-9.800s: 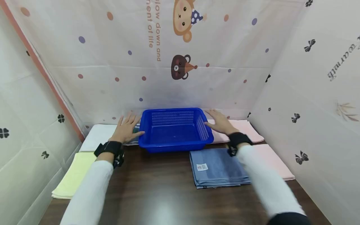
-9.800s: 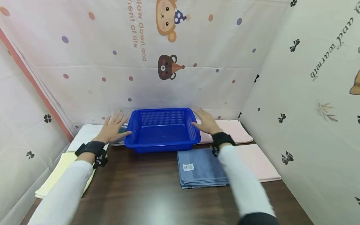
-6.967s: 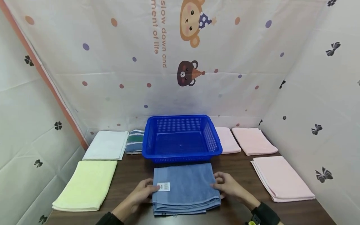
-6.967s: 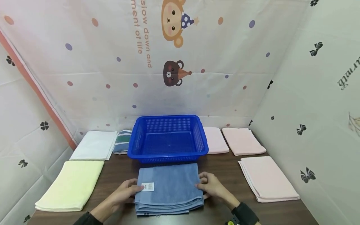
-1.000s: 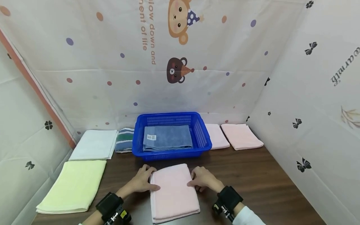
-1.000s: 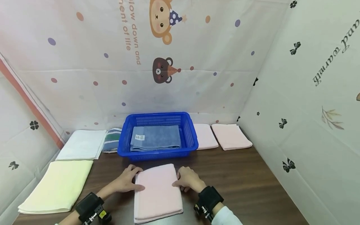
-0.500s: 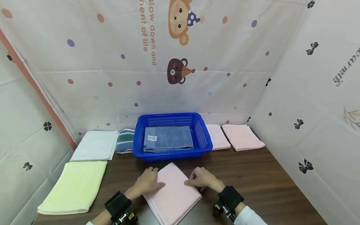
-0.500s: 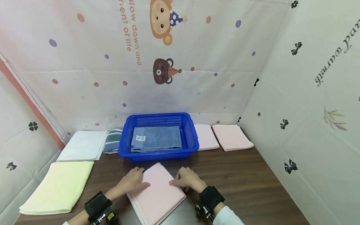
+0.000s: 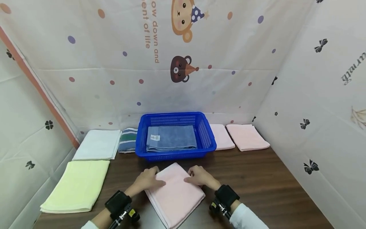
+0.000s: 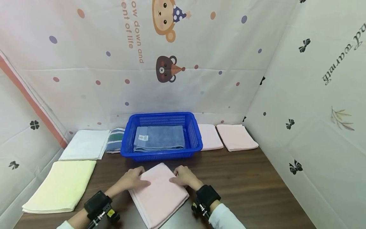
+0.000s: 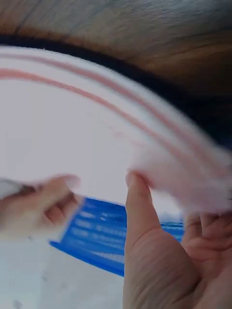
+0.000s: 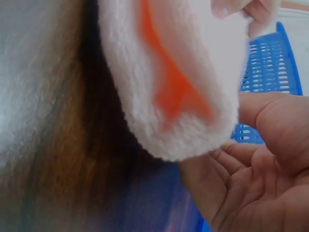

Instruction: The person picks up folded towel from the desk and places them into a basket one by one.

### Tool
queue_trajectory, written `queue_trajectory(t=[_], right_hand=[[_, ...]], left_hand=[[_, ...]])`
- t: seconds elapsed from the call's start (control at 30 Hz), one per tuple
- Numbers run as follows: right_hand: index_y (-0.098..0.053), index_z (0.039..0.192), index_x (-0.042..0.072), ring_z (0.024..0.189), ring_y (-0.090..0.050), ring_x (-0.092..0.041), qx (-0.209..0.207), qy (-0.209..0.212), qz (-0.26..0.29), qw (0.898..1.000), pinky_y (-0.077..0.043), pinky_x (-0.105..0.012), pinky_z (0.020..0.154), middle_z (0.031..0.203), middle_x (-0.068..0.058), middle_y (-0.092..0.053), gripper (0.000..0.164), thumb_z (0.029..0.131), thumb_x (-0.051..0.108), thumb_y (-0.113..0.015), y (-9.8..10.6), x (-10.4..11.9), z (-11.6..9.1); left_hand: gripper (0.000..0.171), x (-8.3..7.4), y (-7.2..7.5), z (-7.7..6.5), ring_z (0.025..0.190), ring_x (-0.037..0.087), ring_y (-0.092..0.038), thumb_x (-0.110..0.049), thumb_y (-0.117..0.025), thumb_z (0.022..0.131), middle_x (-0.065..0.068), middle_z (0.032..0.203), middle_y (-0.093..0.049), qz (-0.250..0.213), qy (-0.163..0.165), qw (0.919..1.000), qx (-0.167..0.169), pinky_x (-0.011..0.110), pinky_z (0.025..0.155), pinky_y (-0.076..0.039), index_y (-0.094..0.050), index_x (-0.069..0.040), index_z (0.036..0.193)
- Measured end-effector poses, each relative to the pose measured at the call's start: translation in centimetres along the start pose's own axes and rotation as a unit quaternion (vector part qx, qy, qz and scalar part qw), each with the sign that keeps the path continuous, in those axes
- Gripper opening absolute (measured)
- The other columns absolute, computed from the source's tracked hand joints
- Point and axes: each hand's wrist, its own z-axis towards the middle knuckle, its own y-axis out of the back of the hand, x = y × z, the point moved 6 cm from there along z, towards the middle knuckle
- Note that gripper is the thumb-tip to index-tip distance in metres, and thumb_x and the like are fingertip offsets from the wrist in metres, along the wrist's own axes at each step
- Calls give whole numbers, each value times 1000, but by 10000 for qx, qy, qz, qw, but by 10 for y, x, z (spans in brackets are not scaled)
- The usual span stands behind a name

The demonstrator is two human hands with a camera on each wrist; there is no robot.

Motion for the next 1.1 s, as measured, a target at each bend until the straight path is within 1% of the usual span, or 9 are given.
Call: queue_trajectory(t=[0.1, 0.2, 0.27, 0.37, 0.43, 0.63, 0.77, 0.87, 1.1], right_hand=[[-61, 82, 5, 54, -46, -10, -94, -262, 82, 9996, -36, -21, 46, 67, 3, -48, 23, 91, 20, -75, 2, -6, -7], [-60, 85, 4, 57, -50, -12, -23, -513, 306, 9982, -40, -22, 46, 72, -1, -52, 23, 93, 20, -74, 1, -11, -17], [-59, 87, 4, 57, -52, -13, -7, -561, 457, 9974, -42, -22, 45, 74, -2, -54, 22, 94, 21, -72, 2, -12, -22], [-58, 88, 4, 57, -51, -12, 0, -534, 626, 9966, -41, -21, 46, 74, -1, -52, 22, 95, 20, -71, 2, -12, -27], [-57, 88, 4, 57, -49, -11, -19, -443, 715, 9965, -40, -21, 47, 71, 1, -50, 22, 95, 20, -70, 3, -12, -29], [-63, 90, 4, 56, -52, -9, 261, -363, 1073, 9932, -46, -22, 46, 66, 3, -52, 23, 100, 24, -64, 5, -15, -30], [-63, 90, 4, 56, -52, -8, 543, -370, 1454, 9872, -51, -22, 47, 64, 5, -49, 21, 102, 22, -63, 7, -14, -30], [-61, 90, 3, 59, -56, -8, 631, -160, 1748, 9825, -56, -26, 49, 66, 5, -50, 19, 101, 18, -64, 19, -2, -39], [-59, 103, -5, 65, -72, -19, 486, 496, 1740, 9823, -63, -43, 59, 87, -13, -70, 19, 102, 14, -62, 85, 48, -51]], left_hand=[[43, 25, -1, -10, 71, 19, -60, -23, -83, 82, 10, 86, -61, -1755, 893, 9792, 484, 34, 61, -59, -56, 1, 107], [46, 43, -8, -24, 78, 18, -66, -19, -76, 90, 9, 93, -64, -3426, 1631, 9213, 852, 35, 74, -64, -51, 6, 120], [42, 46, -14, -33, 81, 15, -69, -18, -71, 93, 7, 93, -69, -4038, 1757, 8911, 1099, 35, 81, -64, -53, 8, 121], [28, 41, -27, -45, 80, 13, -72, -17, -68, 95, 3, 89, -72, -4352, 1679, 8717, 1502, 35, 84, -63, -59, 3, 112], [19, 34, -36, -50, 79, 12, -73, -17, -68, 95, 1, 86, -74, -4270, 1565, 8744, 1690, 34, 82, -64, -62, -2, 105], [31, 17, -45, -52, 81, 15, -72, -13, -64, 95, 6, 90, -75, -3830, 1137, 9051, 1457, 34, 75, -64, -54, 6, 118], [41, 11, -37, -50, 81, 16, -71, -15, -59, 99, 8, 93, -73, -3792, 1216, 9090, 1230, 39, 75, -64, -48, 12, 127], [47, 0, -24, -51, 82, 16, -69, -18, -54, 102, 8, 96, -71, -3756, 1219, 9118, 1124, 40, 75, -63, -44, 14, 136], [65, -49, 40, -51, 96, 21, -69, -27, -51, 107, 15, 114, -70, -3672, 280, 9231, 1109, 45, 79, -62, -23, 0, 159]])
